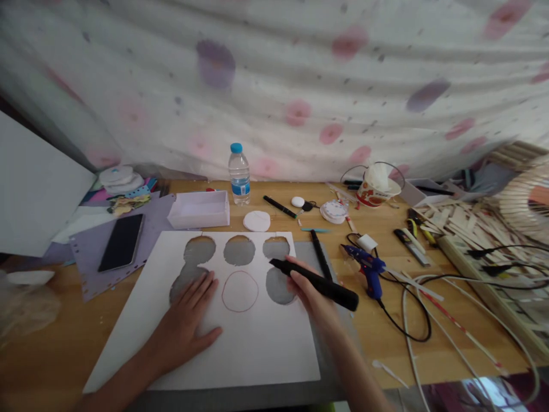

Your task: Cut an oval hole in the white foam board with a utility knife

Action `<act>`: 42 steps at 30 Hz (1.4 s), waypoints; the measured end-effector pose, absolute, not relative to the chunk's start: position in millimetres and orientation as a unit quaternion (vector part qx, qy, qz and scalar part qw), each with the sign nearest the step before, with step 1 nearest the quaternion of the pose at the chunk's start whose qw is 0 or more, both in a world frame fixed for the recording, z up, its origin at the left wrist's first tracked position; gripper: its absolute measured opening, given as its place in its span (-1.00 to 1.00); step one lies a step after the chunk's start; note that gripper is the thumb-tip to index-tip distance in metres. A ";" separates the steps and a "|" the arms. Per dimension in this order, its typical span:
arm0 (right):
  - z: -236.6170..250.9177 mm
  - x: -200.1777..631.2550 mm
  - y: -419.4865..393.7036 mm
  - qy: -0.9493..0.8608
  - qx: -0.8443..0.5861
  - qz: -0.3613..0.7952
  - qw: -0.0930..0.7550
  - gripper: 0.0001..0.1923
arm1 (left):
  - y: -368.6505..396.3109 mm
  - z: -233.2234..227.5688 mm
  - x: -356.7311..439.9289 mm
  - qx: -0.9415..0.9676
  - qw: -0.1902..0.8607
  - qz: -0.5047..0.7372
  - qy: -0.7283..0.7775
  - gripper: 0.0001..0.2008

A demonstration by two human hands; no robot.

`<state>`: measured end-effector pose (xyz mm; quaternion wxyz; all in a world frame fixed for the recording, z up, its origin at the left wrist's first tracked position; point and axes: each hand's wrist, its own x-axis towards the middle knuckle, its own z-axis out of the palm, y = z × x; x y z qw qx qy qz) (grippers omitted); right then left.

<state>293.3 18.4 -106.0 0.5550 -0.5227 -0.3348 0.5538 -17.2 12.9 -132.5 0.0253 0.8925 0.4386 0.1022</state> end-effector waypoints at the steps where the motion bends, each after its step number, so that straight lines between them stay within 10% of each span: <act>1: -101.8 287.0 26.9 -0.338 -0.498 0.576 0.553 -0.57 | 12.4 -128.3 -12.4 0.893 0.024 0.106 0.437 -0.25; 25: -93.2 270.5 68.4 -0.332 -0.395 0.700 0.494 -0.33 | -22.1 -129.4 58.7 0.941 0.158 0.006 0.300 -0.13; 42: -89.4 256.7 75.7 -0.306 -0.326 0.721 0.529 -0.64 | -30.2 -116.0 88.0 0.961 0.037 0.068 0.264 -0.41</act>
